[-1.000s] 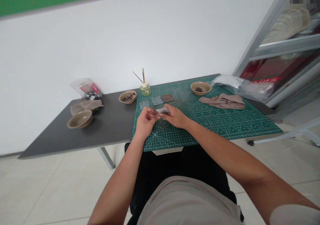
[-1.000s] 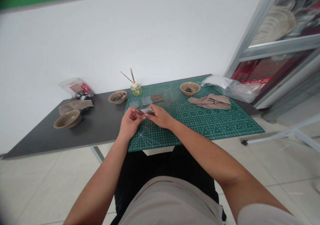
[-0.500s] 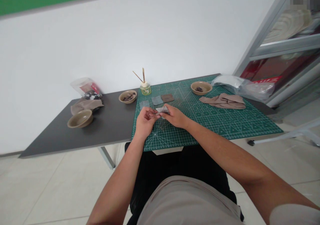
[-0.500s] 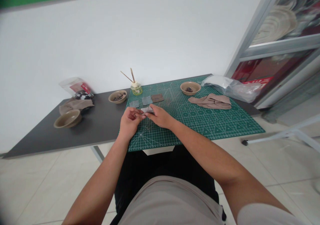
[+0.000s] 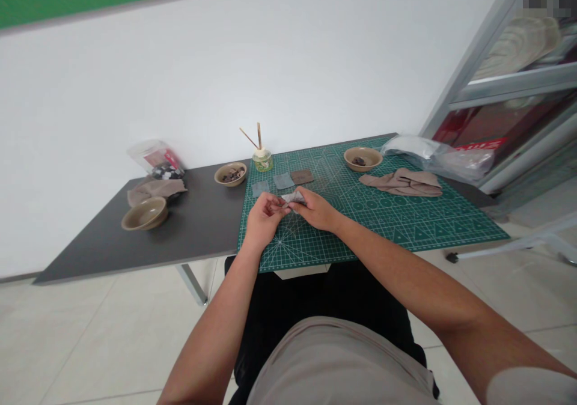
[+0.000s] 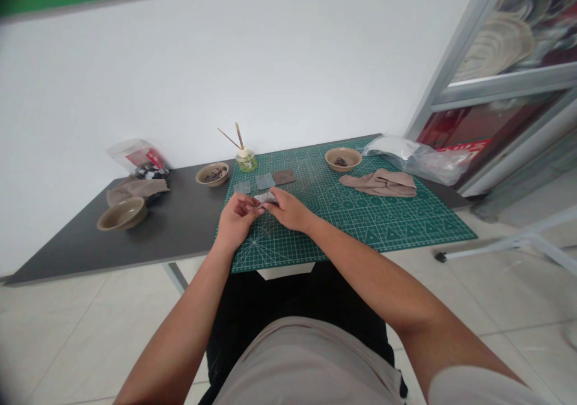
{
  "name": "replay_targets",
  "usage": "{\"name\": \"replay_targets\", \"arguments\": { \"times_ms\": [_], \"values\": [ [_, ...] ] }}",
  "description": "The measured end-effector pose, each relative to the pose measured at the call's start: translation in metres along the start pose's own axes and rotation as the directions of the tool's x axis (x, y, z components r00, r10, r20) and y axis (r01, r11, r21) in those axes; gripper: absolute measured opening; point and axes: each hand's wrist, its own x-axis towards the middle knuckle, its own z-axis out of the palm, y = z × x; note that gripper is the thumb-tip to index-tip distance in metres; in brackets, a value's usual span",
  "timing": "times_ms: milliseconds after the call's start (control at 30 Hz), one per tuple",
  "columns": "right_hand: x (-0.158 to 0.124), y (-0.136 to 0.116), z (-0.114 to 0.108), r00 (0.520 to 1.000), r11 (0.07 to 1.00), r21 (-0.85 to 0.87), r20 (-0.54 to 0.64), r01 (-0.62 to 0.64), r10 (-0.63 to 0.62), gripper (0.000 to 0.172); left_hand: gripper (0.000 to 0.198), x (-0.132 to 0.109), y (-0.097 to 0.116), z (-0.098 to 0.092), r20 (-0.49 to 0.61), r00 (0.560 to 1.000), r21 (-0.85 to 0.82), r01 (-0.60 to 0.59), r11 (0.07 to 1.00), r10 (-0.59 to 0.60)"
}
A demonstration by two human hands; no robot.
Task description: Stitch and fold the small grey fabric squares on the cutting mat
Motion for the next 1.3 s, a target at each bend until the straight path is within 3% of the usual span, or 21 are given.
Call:
{"name": "replay_targets", "arguments": {
  "times_ms": [267,500,633,800,900,1000,1167,1300],
  "values": [
    [0.000,-0.002,0.000,1.000,1.000,-0.010,-0.010,0.005,-0.006,0.016,0.029,0.001,-0.002,0.000,-0.023,1.000,0.022,0.005,1.000,-0.004],
    [-0.002,-0.006,-0.005,0.976,0.993,0.078,-0.192,-0.092,0.106,0.016,0.021,0.005,-0.008,-0.005,-0.094,0.995,0.113,0.002,0.994,0.009],
    [0.000,0.002,-0.003,0.952,0.985,0.075,-0.254,-0.158,0.172,0.019,0.014,0.005,-0.010,-0.007,-0.137,0.991,0.025,0.019,1.000,-0.015],
    [0.004,0.015,0.003,0.979,0.984,0.096,-0.126,-0.150,0.161,0.042,0.018,0.006,-0.008,-0.006,-0.211,0.978,-0.064,-0.004,0.998,-0.010],
    [0.004,0.014,0.004,0.972,0.992,-0.070,-0.218,-0.107,0.090,0.051,0.019,0.005,-0.004,-0.005,-0.219,0.975,-0.094,0.002,0.996,-0.022],
    [0.003,0.007,0.001,0.967,0.991,-0.122,-0.253,-0.055,0.023,0.045,0.021,0.004,-0.002,-0.004,-0.193,0.979,-0.120,0.039,0.992,-0.061],
    [-0.001,-0.003,-0.002,0.997,0.999,0.045,-0.071,-0.016,0.019,0.033,0.020,0.003,-0.004,-0.005,-0.124,0.991,-0.052,0.051,0.997,-0.057],
    [-0.001,-0.003,-0.001,0.998,0.993,0.112,-0.051,-0.037,0.043,0.028,0.020,0.003,-0.007,-0.007,-0.066,0.997,0.001,0.028,1.000,-0.028]
  ]
}}
